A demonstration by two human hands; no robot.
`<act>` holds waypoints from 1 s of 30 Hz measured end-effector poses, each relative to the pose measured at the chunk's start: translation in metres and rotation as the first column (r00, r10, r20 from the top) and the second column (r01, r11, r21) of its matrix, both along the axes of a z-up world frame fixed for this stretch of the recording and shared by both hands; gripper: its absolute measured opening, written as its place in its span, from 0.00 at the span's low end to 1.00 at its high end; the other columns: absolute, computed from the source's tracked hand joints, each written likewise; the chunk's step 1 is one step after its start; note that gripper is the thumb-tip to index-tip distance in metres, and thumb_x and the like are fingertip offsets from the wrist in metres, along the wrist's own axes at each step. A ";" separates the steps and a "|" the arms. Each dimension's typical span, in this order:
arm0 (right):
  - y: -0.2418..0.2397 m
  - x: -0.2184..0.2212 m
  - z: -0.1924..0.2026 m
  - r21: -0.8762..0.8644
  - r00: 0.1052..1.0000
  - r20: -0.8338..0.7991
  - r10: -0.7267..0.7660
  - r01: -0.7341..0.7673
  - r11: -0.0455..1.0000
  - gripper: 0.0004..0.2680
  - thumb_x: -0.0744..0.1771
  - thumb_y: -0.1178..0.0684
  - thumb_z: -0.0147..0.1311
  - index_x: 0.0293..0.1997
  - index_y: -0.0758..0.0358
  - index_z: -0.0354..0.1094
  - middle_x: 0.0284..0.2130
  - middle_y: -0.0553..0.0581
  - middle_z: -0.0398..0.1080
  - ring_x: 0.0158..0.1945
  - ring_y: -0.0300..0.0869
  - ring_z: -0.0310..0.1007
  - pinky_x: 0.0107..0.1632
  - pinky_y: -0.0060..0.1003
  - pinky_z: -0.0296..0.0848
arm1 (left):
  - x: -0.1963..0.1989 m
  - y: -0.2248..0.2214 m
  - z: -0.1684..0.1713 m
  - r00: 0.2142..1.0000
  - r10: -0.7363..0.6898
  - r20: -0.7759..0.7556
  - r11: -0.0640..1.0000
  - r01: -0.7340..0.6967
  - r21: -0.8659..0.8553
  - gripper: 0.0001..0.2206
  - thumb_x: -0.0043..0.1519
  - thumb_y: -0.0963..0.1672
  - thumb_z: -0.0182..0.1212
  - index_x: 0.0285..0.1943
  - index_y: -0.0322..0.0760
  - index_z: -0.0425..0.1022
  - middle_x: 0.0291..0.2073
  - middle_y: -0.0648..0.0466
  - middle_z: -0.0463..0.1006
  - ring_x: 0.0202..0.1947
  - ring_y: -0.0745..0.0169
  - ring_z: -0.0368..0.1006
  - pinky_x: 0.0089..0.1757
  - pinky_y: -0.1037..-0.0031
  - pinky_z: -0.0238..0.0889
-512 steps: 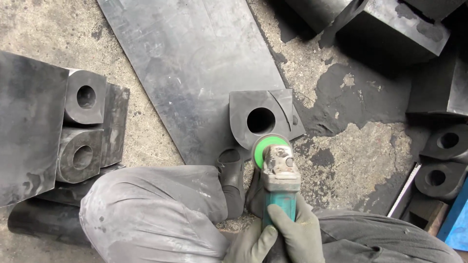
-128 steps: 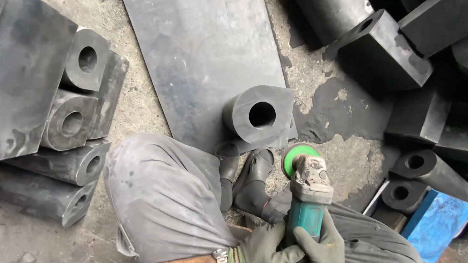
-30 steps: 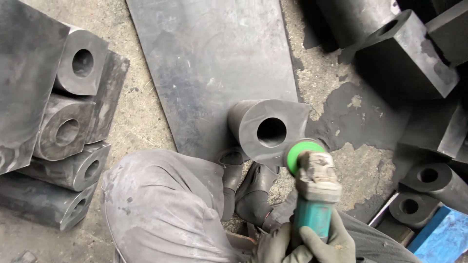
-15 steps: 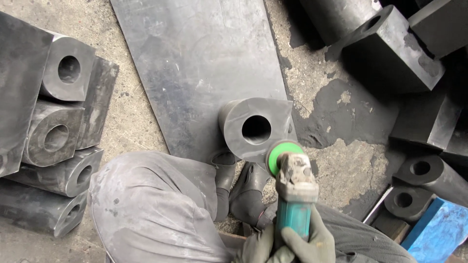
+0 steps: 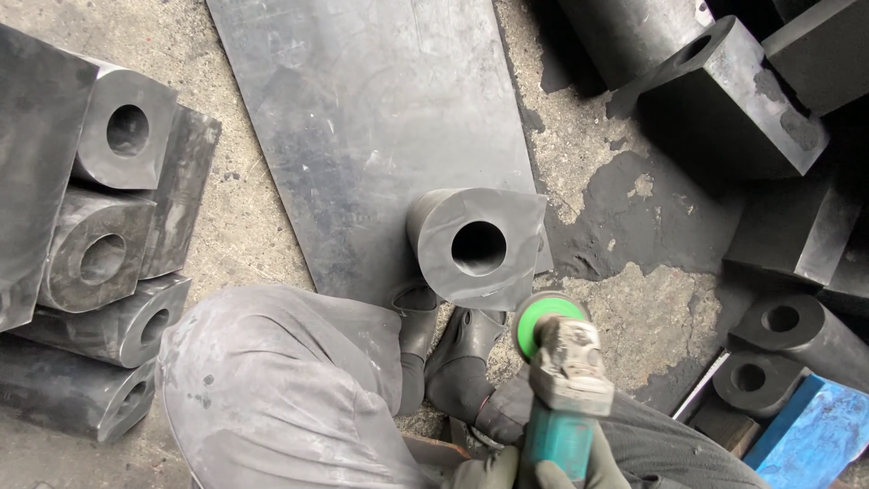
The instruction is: Grinding the edges of large black rubber or foam blocks using a handheld angle grinder while sitting on the floor.
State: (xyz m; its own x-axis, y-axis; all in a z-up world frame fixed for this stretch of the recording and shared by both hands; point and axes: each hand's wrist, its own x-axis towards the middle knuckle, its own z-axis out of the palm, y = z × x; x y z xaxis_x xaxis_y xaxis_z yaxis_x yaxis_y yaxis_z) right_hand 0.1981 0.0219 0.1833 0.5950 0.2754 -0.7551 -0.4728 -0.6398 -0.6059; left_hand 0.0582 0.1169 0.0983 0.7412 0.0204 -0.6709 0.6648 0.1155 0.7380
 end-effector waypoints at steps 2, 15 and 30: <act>-0.024 -0.001 -0.007 0.188 0.991 -0.061 -0.118 0.127 0.974 0.32 0.59 0.59 0.63 0.72 0.62 0.52 0.49 0.64 0.76 0.50 0.46 0.79 0.55 0.43 0.71 | 0.000 0.000 -0.004 0.980 -0.146 0.133 0.988 0.137 0.071 0.23 0.67 0.54 0.49 0.64 0.37 0.65 0.33 0.40 0.79 0.35 0.42 0.81 0.38 0.52 0.73; 0.006 0.017 -0.003 0.219 0.943 -0.003 -0.334 0.327 0.919 0.21 0.64 0.61 0.56 0.67 0.74 0.64 0.40 0.69 0.77 0.41 0.50 0.77 0.46 0.47 0.74 | 0.106 0.211 0.097 0.995 0.056 0.082 0.648 -0.099 0.755 0.19 0.61 0.53 0.62 0.52 0.38 0.72 0.41 0.43 0.75 0.44 0.46 0.73 0.44 0.55 0.66; 0.040 0.072 -0.122 0.533 0.940 0.270 -0.207 0.033 0.846 0.28 0.60 0.61 0.62 0.69 0.62 0.58 0.43 0.61 0.76 0.44 0.45 0.77 0.50 0.40 0.73 | 0.194 0.295 0.022 0.951 -0.177 0.253 0.723 -0.049 0.689 0.28 0.48 0.42 0.63 0.61 0.53 0.72 0.52 0.47 0.80 0.50 0.41 0.76 0.51 0.61 0.69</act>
State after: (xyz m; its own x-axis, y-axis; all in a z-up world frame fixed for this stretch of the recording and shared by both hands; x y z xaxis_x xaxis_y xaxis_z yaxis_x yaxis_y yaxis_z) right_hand 0.2697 0.0619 0.0615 0.8244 0.4813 -0.2978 -0.2602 -0.1450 -0.9546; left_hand 0.2517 0.4123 0.1202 0.9084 0.3321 -0.2539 0.4020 -0.5270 0.7488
